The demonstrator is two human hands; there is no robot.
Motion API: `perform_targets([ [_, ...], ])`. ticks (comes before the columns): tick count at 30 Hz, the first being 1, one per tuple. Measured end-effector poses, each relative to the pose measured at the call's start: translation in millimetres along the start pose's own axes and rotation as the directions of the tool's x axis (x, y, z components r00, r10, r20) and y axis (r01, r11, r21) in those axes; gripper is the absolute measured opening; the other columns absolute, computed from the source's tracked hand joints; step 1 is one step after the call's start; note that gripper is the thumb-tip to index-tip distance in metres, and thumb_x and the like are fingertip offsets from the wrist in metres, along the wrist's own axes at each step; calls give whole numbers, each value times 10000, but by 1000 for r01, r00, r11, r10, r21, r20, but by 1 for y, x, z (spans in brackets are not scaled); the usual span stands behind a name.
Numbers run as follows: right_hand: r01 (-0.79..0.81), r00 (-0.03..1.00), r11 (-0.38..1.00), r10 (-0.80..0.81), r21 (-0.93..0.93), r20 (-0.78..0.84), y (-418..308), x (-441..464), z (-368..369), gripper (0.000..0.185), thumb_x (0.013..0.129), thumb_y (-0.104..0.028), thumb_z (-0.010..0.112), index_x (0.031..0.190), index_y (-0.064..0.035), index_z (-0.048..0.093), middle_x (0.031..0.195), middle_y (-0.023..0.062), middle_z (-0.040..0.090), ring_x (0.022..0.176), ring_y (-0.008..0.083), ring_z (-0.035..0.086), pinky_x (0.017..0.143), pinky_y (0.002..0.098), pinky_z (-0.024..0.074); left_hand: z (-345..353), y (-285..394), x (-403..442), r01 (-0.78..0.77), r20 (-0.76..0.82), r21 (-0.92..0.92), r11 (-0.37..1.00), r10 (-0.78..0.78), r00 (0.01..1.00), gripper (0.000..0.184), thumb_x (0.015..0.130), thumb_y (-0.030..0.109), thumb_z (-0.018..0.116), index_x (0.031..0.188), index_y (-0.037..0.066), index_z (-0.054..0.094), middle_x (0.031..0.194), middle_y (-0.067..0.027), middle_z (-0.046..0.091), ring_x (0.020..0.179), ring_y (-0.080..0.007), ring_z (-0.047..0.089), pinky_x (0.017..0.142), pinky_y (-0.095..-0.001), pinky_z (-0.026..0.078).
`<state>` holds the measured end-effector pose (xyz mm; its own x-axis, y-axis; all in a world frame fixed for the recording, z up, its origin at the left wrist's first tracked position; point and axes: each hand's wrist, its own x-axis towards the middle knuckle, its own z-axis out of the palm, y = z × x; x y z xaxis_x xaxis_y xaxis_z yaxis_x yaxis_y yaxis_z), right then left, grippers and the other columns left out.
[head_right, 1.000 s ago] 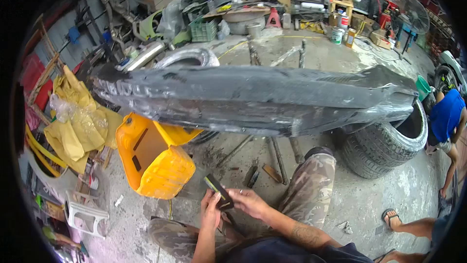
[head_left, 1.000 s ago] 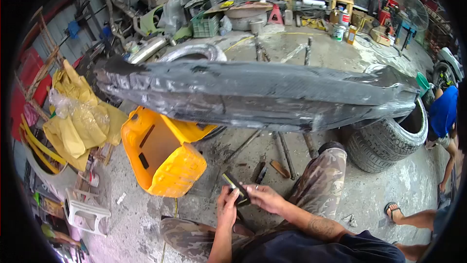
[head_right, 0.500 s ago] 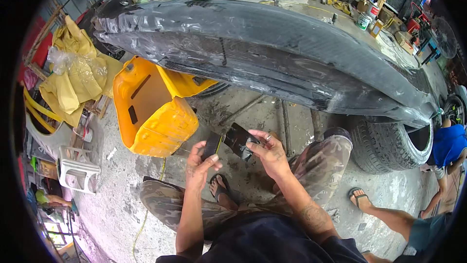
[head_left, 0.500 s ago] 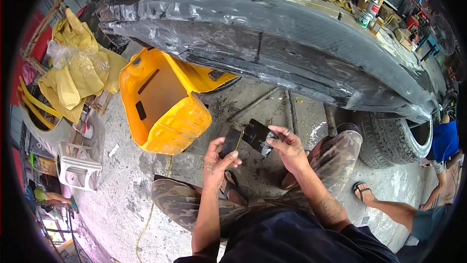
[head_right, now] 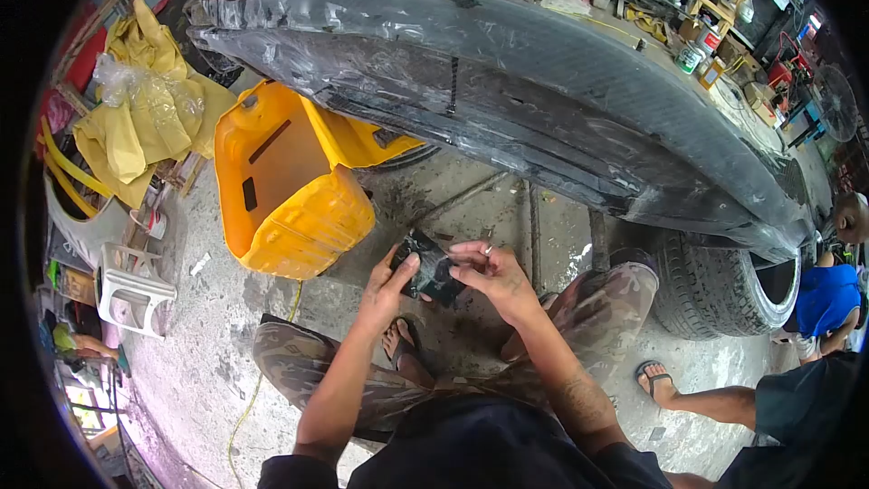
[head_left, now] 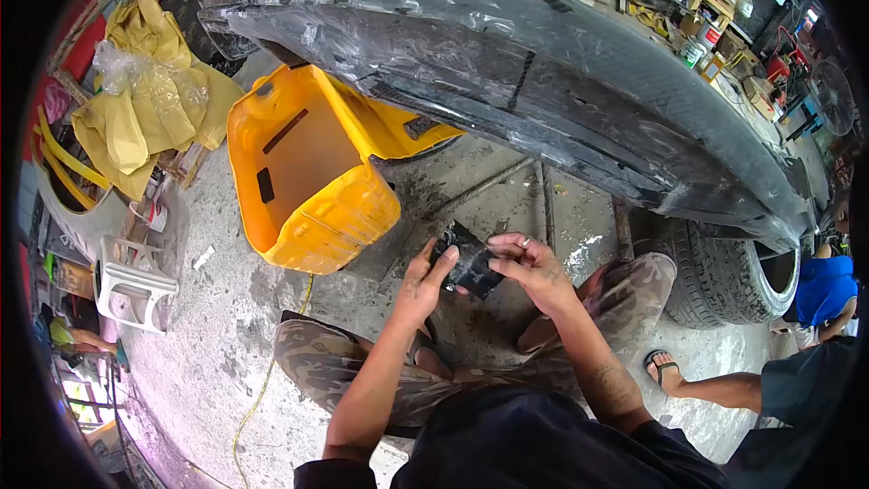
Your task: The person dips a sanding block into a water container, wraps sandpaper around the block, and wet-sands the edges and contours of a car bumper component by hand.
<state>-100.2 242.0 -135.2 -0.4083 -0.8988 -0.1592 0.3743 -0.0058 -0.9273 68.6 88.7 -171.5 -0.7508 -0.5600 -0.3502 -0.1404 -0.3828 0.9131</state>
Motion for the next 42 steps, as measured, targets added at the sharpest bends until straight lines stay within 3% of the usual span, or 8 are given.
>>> perform_targets([
  [6, 78, 982, 934, -132, -349, -135, -10, 9, 13, 351, 865, -92, 802, 1178, -23, 657, 1117, 39, 690, 879, 70, 607, 810, 250, 484, 10, 37, -11, -143, 9, 328, 934, 148, 989, 610, 984, 465, 635, 1368, -6, 580, 1098, -102, 678, 1019, -172, 611, 914, -307, 467],
  [11, 185, 973, 901, -224, -391, -56, -17, 16, 14, 210, 877, -103, 787, 1044, 16, 745, 1080, 73, 721, 873, 100, 634, 800, 263, 500, 2, 18, -1, -41, 56, -207, 978, 54, 997, 465, 1004, 429, 643, 1172, -3, 676, 941, 13, 662, 814, -54, 560, 753, -238, 456],
  [18, 103, 987, 919, -141, -381, -73, -18, 20, 28, 234, 915, -135, 754, 1130, -40, 762, 1028, 78, 761, 964, 120, 686, 867, 276, 539, -13, -15, 5, -22, -163, -343, 939, -36, 986, 359, 1014, 327, 653, 1124, -12, 692, 1080, -49, 676, 994, -126, 611, 895, -300, 485],
  [20, 127, 989, 924, -147, -361, -29, -24, 16, 28, 220, 950, -189, 721, 1102, -35, 762, 1026, 84, 769, 962, 122, 690, 856, 291, 544, -2, 8, -3, -137, 2, -400, 906, 150, 989, 322, 1022, 284, 637, 1132, -14, 691, 1106, -75, 677, 1044, -173, 627, 947, -354, 491],
  [25, 393, 914, 789, -392, -473, 105, -7, 27, 18, 245, 935, -197, 728, 1104, -21, 751, 1011, 134, 748, 962, 237, 715, 846, 343, 526, 0, 12, -3, -195, -4, -276, 941, 202, 979, 365, 1015, 329, 645, 1095, -27, 656, 1094, -117, 684, 997, -182, 656, 929, -361, 519],
  [37, 426, 904, 766, -357, -481, 234, -12, 43, 18, 267, 936, -234, 714, 1060, 2, 722, 1005, 137, 719, 975, 291, 692, 859, 384, 516, -4, 3, 2, -253, -374, -214, 944, 160, 914, 327, 1010, 308, 648, 1128, 17, 553, 1104, -112, 631, 1045, -187, 614, 982, -343, 472],
  [41, 442, 864, 685, -499, -579, 69, 13, 57, 30, 293, 899, -280, 761, 972, -2, 703, 926, 147, 704, 914, 269, 695, 809, 387, 520, -1, 5, 3, -188, -430, -163, 969, 102, 897, 348, 1029, 325, 602, 1042, -22, 598, 1117, -137, 657, 1026, -204, 628, 952, -351, 473],
  [42, 419, 799, 572, -601, -705, -13, 18, 59, 29, 304, 885, -290, 777, 933, -2, 694, 912, 150, 703, 873, 256, 702, 768, 385, 527, -6, -7, 9, -345, -440, 133, 929, 367, 820, 366, 1044, 321, 559, 955, -33, 585, 1060, -148, 660, 988, -222, 631, 912, -359, 479],
])
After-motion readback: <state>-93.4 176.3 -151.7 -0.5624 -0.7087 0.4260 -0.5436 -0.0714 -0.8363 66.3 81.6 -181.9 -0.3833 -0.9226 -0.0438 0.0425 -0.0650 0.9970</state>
